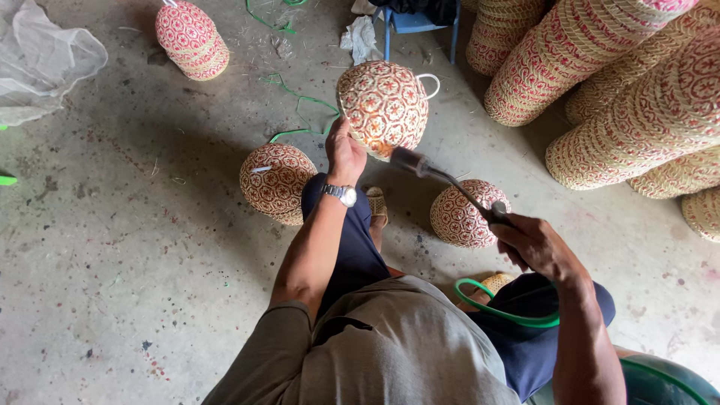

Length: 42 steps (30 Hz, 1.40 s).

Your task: The person sits on the floor and uses a handheld blowtorch to apply heat to the surface of woven baskets. They rotate each basket to cover the exterior and interior, then place it down and pick up another basket to repeat the process.

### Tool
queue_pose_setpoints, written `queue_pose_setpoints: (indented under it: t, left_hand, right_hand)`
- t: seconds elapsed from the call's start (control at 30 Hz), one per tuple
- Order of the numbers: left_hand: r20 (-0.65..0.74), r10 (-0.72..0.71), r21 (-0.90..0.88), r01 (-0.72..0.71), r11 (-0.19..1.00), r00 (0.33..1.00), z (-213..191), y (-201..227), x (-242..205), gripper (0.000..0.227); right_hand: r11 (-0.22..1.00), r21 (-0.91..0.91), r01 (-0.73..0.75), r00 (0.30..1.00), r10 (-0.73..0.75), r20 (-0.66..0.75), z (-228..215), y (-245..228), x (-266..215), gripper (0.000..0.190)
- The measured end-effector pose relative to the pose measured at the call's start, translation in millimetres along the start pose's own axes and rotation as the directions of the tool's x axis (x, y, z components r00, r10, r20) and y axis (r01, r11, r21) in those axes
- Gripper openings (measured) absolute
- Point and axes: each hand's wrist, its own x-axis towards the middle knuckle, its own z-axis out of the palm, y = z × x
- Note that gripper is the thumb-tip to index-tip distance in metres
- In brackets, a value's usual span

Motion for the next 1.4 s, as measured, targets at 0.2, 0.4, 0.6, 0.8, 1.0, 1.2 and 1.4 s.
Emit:
queue_pose_setpoints:
  t: [0.2, 0.4, 0.6, 0.8, 1.0, 1.2, 1.4]
  left_hand:
    - [0.095, -0.032, 0.18, 0.015, 0.984, 0.995, 16.4, 21.7, -11.4, 0.029]
    - [0.368, -0.159, 0.675, -0.145, 0.723, 0.916, 54.0, 81.8, -34.7, 0.03]
    - [0.393, -0.239, 0.346, 0.098, 0.933, 0.888, 42.1, 125.0, -23.8, 0.025]
    - [0.278, -0.185, -0.171, 0.238, 0.956, 0.943, 7.4, 68.3, -18.1, 0.029]
    - [0.182, -0.019, -0.165, 0.05, 0.985, 0.983, -13.0, -28.5, 5.1, 0.032]
    - [0.103, 0.165, -0.255, -0.134, 0.958, 0.981, -34.6, 44.9, 9.3, 0.034]
    - [-0.03, 0.503, -0.087, -0.504, 0.859, 0.864, -161.4, 170.9, -18.0, 0.036]
  right_hand:
    - [0.998, -0.023, -0.059, 0.983, 0.054, -0.176, -16.8, 5.0, -12.8, 0.042]
    - [0.997, -0.039, 0.06, 0.987, -0.065, -0.145, -62.1, -18.3, 10.0, 0.039]
    - [0.969, 0.245, 0.013, 0.981, 0.035, -0.189, -73.3, -2.6, 12.2, 0.022]
    - [0.968, 0.218, -0.121, 0.99, 0.135, -0.049, -18.3, 33.5, 2.9, 0.036]
    - [0.993, 0.064, 0.1, 0.994, -0.097, -0.046, 6.7, -9.9, 10.0, 0.038]
    - [0.965, 0.211, 0.154, 0.93, -0.07, -0.361, 0.4, -12.8, 2.4, 0.029]
    - [0.923, 0.297, 0.245, 0.87, -0.074, -0.487, -5.8, 29.8, -18.1, 0.023]
